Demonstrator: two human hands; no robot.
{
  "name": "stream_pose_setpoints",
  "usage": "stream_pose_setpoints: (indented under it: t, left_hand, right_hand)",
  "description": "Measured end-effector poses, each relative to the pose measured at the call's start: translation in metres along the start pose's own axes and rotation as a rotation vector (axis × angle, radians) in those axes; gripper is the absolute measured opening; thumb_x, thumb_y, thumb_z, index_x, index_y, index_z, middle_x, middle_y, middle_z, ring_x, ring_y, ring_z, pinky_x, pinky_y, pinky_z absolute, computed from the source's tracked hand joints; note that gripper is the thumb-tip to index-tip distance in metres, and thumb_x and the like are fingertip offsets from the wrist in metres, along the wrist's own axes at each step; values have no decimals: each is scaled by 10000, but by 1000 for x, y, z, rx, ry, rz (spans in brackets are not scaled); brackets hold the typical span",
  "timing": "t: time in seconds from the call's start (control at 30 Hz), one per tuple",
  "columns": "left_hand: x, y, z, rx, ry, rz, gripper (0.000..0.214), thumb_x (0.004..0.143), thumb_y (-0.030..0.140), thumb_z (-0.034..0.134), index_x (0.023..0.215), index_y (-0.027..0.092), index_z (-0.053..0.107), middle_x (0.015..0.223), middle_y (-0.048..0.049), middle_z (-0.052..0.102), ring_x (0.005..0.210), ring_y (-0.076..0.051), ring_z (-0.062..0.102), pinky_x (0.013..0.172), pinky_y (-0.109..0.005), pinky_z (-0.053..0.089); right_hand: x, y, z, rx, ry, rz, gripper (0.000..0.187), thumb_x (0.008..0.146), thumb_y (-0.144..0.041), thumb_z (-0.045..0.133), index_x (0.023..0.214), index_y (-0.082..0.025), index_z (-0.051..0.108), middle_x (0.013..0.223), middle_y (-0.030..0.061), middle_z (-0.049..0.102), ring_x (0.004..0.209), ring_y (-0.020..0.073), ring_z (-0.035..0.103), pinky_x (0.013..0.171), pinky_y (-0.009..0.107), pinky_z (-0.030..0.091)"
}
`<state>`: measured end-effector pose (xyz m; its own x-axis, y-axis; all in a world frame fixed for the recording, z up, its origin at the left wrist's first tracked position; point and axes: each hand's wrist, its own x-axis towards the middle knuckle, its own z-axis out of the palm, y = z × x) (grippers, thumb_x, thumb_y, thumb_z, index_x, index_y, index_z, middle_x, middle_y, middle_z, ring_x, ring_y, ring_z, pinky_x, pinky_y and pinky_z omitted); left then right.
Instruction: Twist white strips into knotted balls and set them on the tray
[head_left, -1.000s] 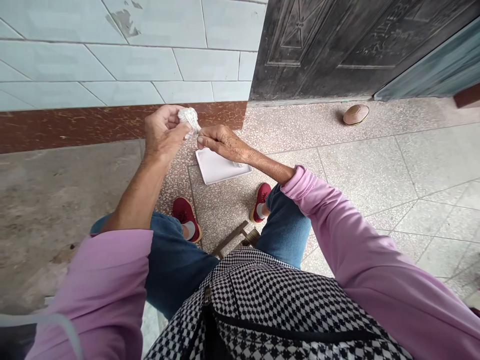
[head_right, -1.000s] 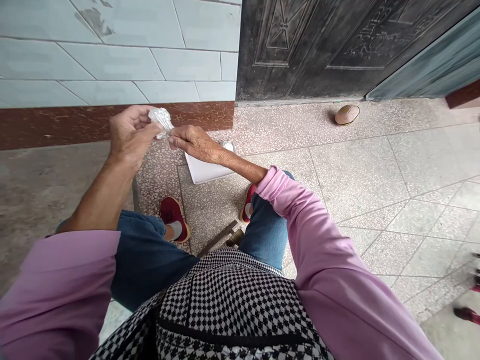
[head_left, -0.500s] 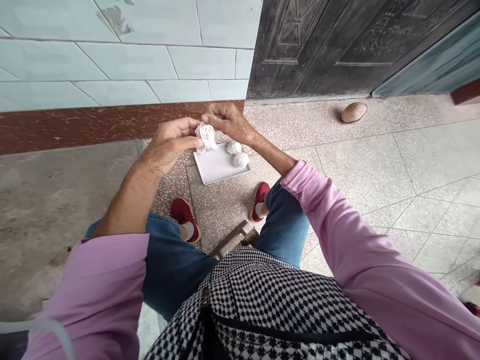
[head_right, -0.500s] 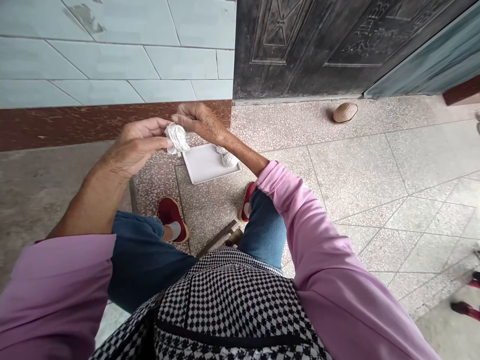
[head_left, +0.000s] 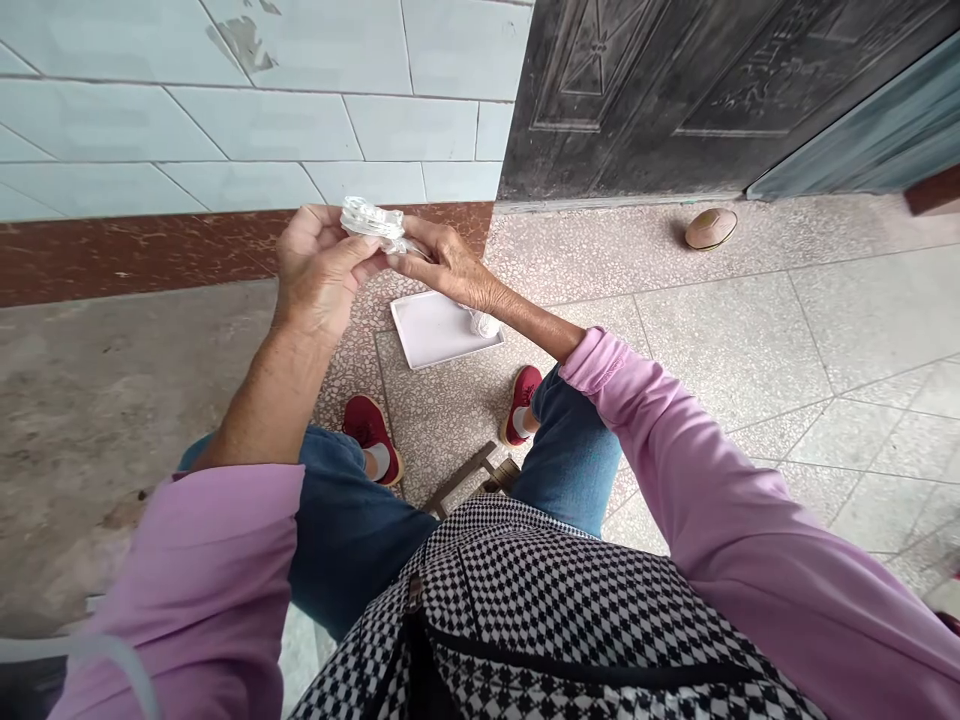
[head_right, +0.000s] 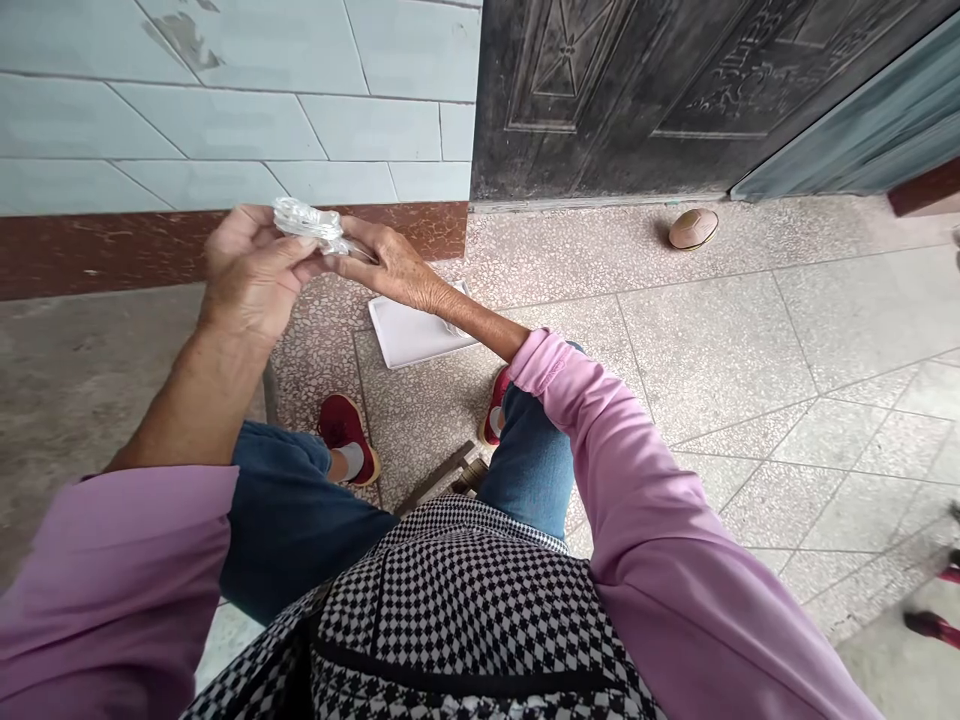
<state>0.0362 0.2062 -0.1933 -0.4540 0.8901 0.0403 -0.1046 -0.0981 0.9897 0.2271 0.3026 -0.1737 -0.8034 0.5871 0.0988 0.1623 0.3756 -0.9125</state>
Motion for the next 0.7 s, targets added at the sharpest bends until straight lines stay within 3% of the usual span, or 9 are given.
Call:
stream_pose_setpoints:
  t: [0.07,0.17,0.23,0.33,0.5,0.7]
  left_hand:
    - [-1,-1,-1,30,-21,23,799,652,547,1182,1153,270,625,1262,-144,889,1179,-359,885,989,-544,830]
    - [-2,0,-5,31,-81,30,790,656,491,1178,1209,257,665,1285,-145,894,1055,-327,896,839,-456,812]
    - [-3,2,-7,31,-113,34,760,673,489,1162,1244,235,730,1256,-145,893,962,-289,886,760,-395,782]
    - [-2,3,-7,94,-92,45,600,740,418,1114,1197,184,804,1102,-128,880,832,-237,837,704,-353,746]
    - [0,3,3,154,-11,63,375,734,127,1017,1042,161,807,964,-85,854,771,-205,795,680,-318,712]
    - [8,13,-8,-22,180,-37,350,861,137,1059,945,181,722,937,-75,855,706,-150,764,689,-268,730]
  right_hand:
    - [1,4,1,7,36,-5,696,1165,-916,676,981,-254,786,929,57,770,1190,260,688,1016,422,527]
    - [2,10,-1,-11,38,-11,482,1295,-690,685,1161,-231,748,1009,29,727,1051,233,632,979,387,554]
    - [3,13,-4,-46,22,-12,308,1325,-489,705,1152,-234,692,987,9,659,997,223,602,960,365,562]
    - [3,18,-8,-90,-14,0,298,1325,-364,737,1072,-233,648,938,-7,584,952,210,576,948,343,566]
    - [3,27,-9,-25,-70,-6,451,1380,-538,715,1076,-207,674,893,-20,534,923,193,525,905,332,549]
    - [-4,39,9,94,-123,-33,639,1476,-651,385,1280,-140,713,883,-49,478,869,166,498,863,306,511]
